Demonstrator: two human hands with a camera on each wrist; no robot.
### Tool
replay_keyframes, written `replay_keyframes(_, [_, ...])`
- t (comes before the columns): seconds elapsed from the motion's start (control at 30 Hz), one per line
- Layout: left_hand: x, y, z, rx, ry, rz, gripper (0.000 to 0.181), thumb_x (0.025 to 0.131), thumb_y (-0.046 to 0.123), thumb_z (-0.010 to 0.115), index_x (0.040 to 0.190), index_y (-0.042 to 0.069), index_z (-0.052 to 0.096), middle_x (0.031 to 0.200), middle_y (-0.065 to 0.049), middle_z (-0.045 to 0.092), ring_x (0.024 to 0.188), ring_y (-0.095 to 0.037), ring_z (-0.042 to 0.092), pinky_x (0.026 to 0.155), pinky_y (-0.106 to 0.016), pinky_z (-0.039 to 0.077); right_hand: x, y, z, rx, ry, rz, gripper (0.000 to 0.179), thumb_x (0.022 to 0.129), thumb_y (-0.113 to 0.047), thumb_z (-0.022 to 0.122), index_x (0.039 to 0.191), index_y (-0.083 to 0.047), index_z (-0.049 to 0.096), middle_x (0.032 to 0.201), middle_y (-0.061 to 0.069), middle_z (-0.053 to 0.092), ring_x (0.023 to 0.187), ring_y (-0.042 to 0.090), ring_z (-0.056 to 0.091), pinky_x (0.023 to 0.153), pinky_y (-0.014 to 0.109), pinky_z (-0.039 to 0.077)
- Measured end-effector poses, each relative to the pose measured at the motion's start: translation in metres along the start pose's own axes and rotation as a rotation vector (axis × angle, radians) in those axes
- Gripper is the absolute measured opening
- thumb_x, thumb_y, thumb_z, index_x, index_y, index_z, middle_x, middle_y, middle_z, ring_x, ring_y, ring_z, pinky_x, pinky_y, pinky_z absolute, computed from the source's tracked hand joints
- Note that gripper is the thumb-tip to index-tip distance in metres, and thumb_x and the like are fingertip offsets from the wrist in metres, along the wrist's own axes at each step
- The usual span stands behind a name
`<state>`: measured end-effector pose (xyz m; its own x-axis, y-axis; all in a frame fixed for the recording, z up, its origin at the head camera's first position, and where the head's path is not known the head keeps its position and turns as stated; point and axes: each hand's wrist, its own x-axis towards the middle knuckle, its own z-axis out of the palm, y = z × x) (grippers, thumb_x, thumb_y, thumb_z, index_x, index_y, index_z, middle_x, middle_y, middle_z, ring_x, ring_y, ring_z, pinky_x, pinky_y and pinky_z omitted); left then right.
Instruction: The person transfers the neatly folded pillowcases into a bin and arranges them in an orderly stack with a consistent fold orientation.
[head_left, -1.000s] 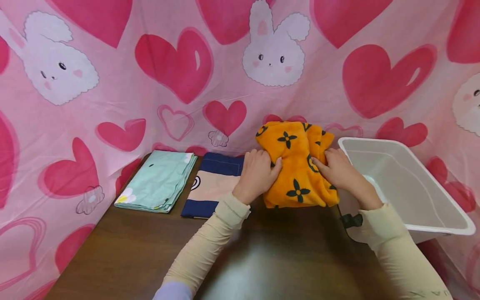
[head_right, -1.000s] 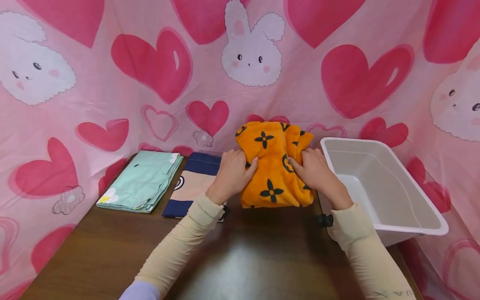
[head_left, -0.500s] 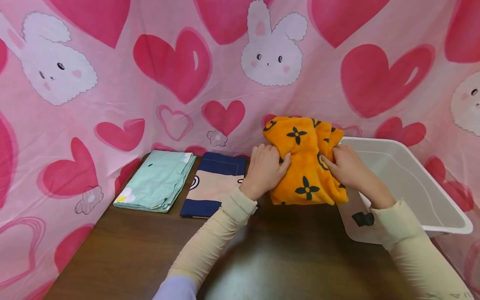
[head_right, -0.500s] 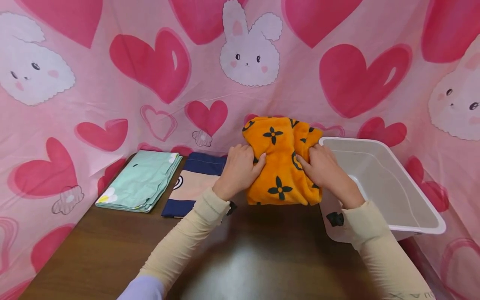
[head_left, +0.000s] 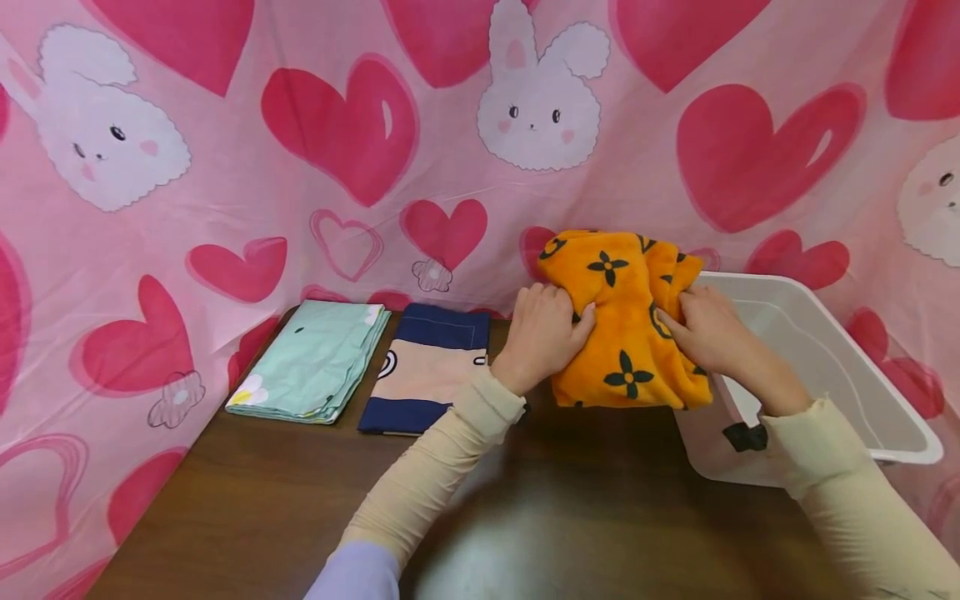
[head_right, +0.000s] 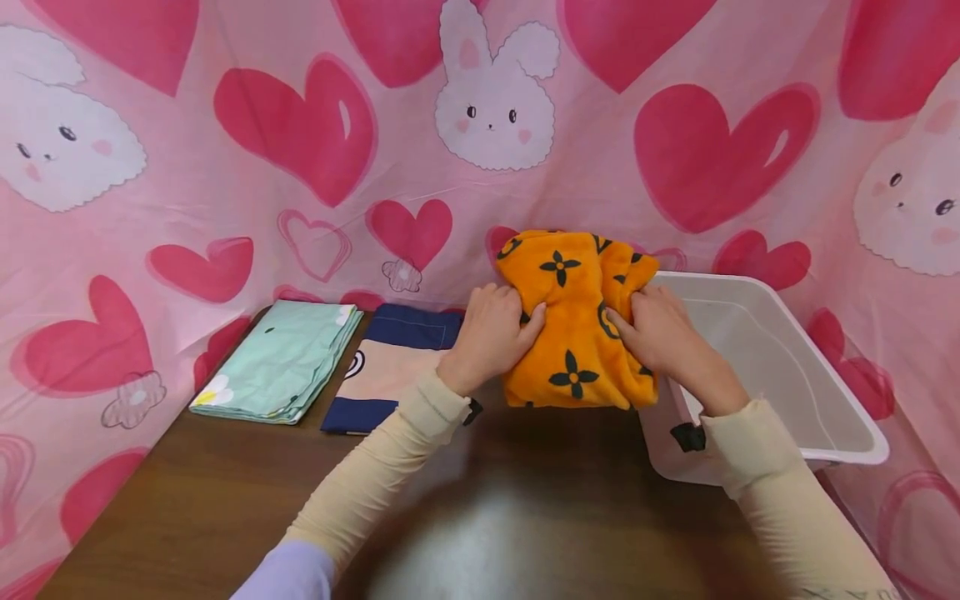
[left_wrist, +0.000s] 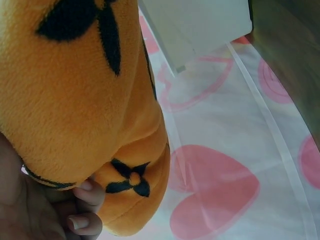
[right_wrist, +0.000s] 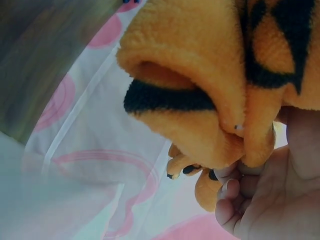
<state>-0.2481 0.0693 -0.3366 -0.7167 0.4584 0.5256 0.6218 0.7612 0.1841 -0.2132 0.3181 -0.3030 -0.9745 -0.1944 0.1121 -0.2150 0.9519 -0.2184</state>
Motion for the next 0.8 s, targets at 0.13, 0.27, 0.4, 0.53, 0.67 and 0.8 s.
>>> replay_keyframes(0.13, [0.003,0.005,0.002,0.006,0.010,0.005,0.044,0.104,0.046,0.047,0.082,0.011,0.060,0.074,0.000,0.055,0.075,-0.019,0.048,0.071,-0.030,0.037,-0.002,0.006,-0.004,0.024,0.011,-0.001,0.041,0.105,-0.028,0.052,0.107,0.013,0.056,0.095,0.021,0.054,0.093,0.041,0.046,0.086,0.054,0.039])
replay_keyframes(0.27, [0.008,0.010,0.004,0.007,0.032,0.008,0.044,0.104,0.046,0.047,0.080,0.011,0.059,0.074,-0.001,0.055,0.075,-0.019,0.048,0.071,-0.030,0.037,-0.004,0.010,-0.009,0.026,0.023,-0.002,0.040,0.105,-0.027,0.053,0.108,0.013,0.055,0.091,0.019,0.052,0.090,0.039,0.048,0.083,0.053,0.042])
replay_keyframes(0.4, [0.013,0.015,0.005,0.014,0.043,0.007,0.044,0.104,0.045,0.047,0.078,0.011,0.059,0.072,-0.001,0.054,0.073,-0.019,0.048,0.071,-0.030,0.037,-0.005,0.015,-0.015,0.007,0.011,0.004,0.041,0.106,-0.027,0.051,0.108,0.014,0.054,0.085,0.017,0.052,0.085,0.036,0.050,0.079,0.050,0.043])
replay_keyframes(0.53, [0.017,0.019,0.008,0.021,0.047,0.003,0.046,0.104,0.046,0.046,0.077,0.012,0.059,0.071,-0.001,0.055,0.072,-0.020,0.048,0.069,-0.030,0.037,-0.004,0.019,-0.018,-0.011,0.007,0.002,0.041,0.106,-0.027,0.052,0.108,0.013,0.055,0.078,0.013,0.051,0.080,0.032,0.052,0.075,0.047,0.044])
replay_keyframes(0.67, [0.021,0.023,0.011,0.044,0.057,-0.002,0.047,0.105,0.047,0.045,0.077,0.012,0.060,0.071,-0.001,0.055,0.070,-0.020,0.049,0.067,-0.030,0.038,-0.004,0.024,-0.022,-0.021,-0.003,0.004,0.041,0.105,-0.028,0.052,0.106,0.013,0.057,0.076,0.011,0.050,0.078,0.030,0.052,0.073,0.044,0.045])
replay_keyframes(0.8, [0.025,0.029,0.012,0.076,0.066,0.002,0.049,0.105,0.046,0.045,0.075,0.011,0.061,0.071,-0.001,0.056,0.068,-0.021,0.049,0.065,-0.030,0.038,-0.006,0.031,-0.025,-0.024,-0.011,0.001,0.039,0.105,-0.027,0.052,0.102,0.012,0.057,0.074,0.009,0.049,0.076,0.029,0.052,0.070,0.042,0.045])
